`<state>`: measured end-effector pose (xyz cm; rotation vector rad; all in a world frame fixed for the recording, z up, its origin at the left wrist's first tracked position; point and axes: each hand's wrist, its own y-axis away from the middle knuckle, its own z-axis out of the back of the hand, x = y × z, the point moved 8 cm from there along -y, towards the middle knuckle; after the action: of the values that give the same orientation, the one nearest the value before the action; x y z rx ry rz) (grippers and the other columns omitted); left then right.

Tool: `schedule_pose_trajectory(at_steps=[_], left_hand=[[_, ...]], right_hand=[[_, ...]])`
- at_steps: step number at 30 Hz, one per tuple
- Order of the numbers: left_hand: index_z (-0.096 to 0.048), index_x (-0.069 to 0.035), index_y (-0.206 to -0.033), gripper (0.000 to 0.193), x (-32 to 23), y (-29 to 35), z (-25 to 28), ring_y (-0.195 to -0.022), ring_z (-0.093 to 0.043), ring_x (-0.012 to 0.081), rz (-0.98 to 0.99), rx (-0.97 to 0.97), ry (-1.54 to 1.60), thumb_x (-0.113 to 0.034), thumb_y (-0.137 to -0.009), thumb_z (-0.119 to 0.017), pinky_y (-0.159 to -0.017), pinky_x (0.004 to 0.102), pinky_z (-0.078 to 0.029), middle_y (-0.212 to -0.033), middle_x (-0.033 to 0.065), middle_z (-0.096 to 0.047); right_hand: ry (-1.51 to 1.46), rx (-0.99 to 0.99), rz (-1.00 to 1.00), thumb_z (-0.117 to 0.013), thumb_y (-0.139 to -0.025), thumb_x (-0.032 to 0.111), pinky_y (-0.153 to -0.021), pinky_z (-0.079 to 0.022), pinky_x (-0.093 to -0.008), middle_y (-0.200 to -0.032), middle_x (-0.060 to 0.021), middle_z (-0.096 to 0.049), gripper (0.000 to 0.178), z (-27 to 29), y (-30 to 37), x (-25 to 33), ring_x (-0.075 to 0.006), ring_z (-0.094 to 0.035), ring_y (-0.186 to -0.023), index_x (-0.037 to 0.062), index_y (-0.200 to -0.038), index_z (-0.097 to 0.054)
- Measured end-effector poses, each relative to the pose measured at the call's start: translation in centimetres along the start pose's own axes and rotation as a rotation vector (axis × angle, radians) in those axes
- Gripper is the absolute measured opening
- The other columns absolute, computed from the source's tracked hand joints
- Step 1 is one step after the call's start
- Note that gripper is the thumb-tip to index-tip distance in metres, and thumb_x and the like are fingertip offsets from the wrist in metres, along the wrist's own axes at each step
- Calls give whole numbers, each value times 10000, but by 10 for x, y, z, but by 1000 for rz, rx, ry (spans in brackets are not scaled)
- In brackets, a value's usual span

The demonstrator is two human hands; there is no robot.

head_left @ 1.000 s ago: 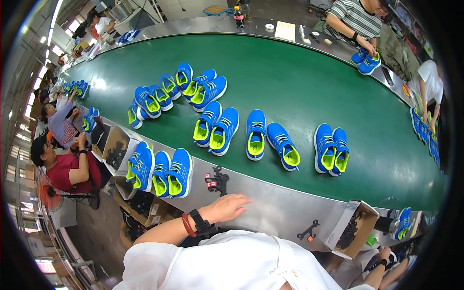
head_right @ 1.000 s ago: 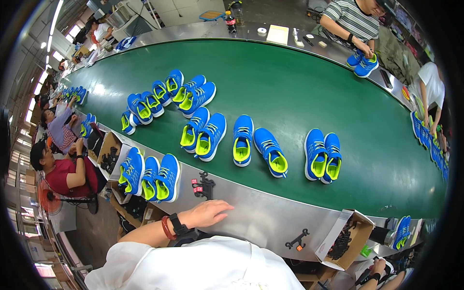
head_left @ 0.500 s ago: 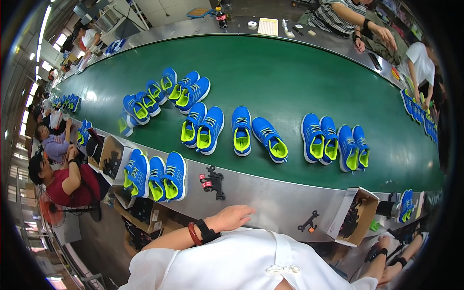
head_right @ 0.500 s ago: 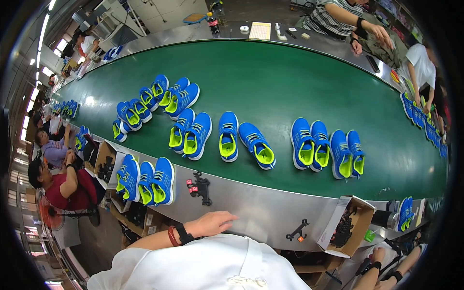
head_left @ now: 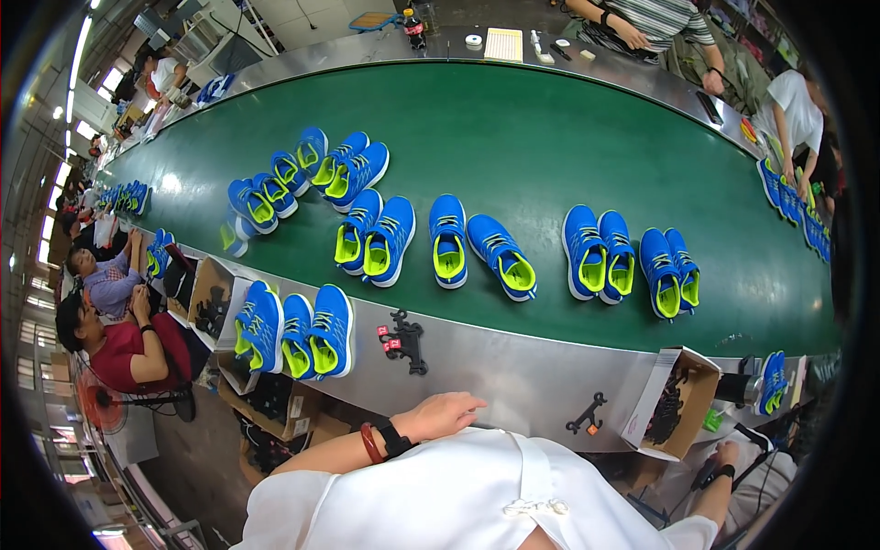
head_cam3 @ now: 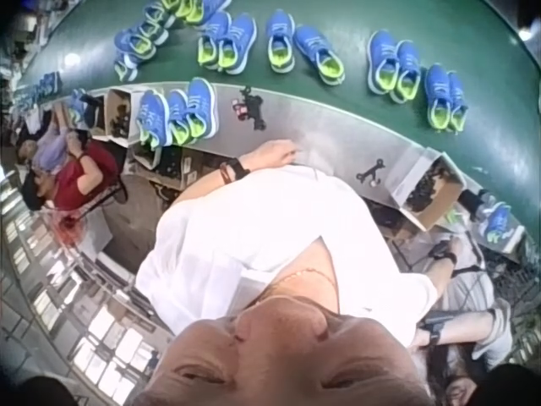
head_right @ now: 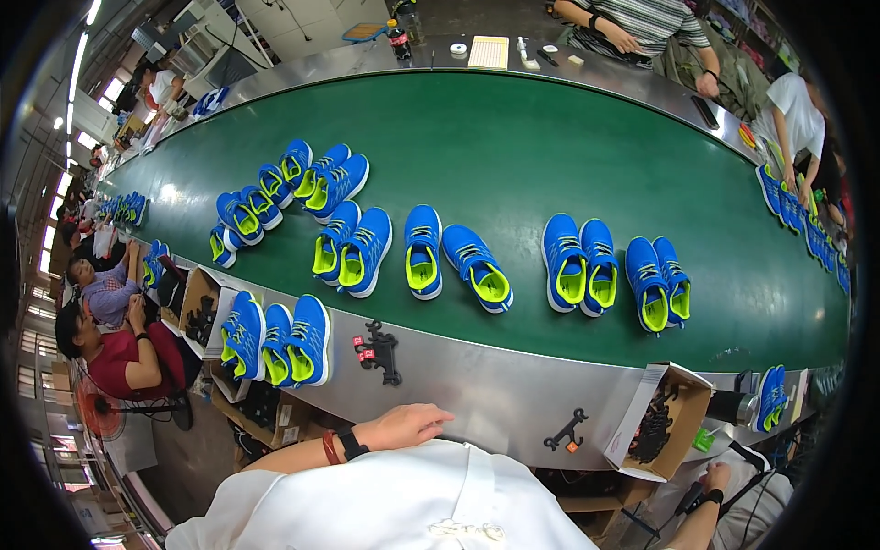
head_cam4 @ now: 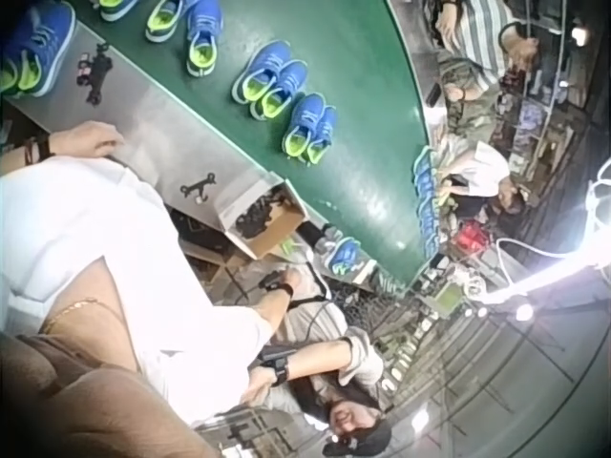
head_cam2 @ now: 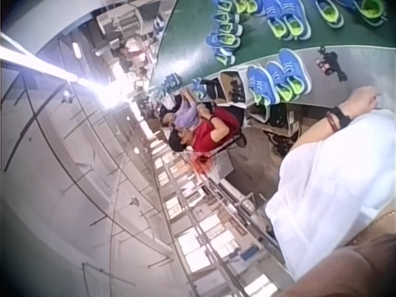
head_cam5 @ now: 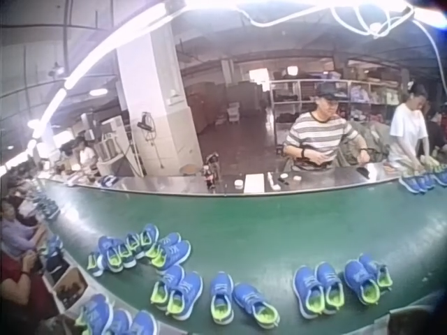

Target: The recorder is placing small red tags or components into the heels of blue athletic shoes on an assembly line conveyor belt.

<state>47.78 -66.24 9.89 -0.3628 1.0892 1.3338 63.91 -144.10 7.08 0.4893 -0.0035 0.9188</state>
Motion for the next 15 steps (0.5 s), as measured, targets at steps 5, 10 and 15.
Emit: schedule_pose_trajectory(at_steps=[5,10,15], left_hand=[[-567,-54,-1147,285,2,2,-1,-864,-600,271,9,-4,-8,-138,-875,-553,-764,368,-488,-945,102,-607],[-560,-58,-1158,294,-8,-15,-10,-867,-599,277,-8,50,-8,-139,-875,-553,-758,363,-482,-940,111,-602],[-577,-57,-1140,290,-18,-15,6,-885,-591,307,-18,0,70,-135,-862,-557,-768,377,-474,-966,143,-602]], right_hand=[[-85,14,-15,-530,-842,94,-379,-453,-370,-576,-143,-564,165,-9,-10,-10,-246,-563,-407,-60,-789,-556],[-54,44,-41,-533,-845,109,-374,-440,-388,-576,-134,-548,149,-15,-17,-41,-257,-565,-436,-32,-816,-571],[1125,8,537,-656,-692,227,-669,-483,-469,-837,-182,-649,297,-26,-13,-30,-354,-617,-780,70,-944,-651]])
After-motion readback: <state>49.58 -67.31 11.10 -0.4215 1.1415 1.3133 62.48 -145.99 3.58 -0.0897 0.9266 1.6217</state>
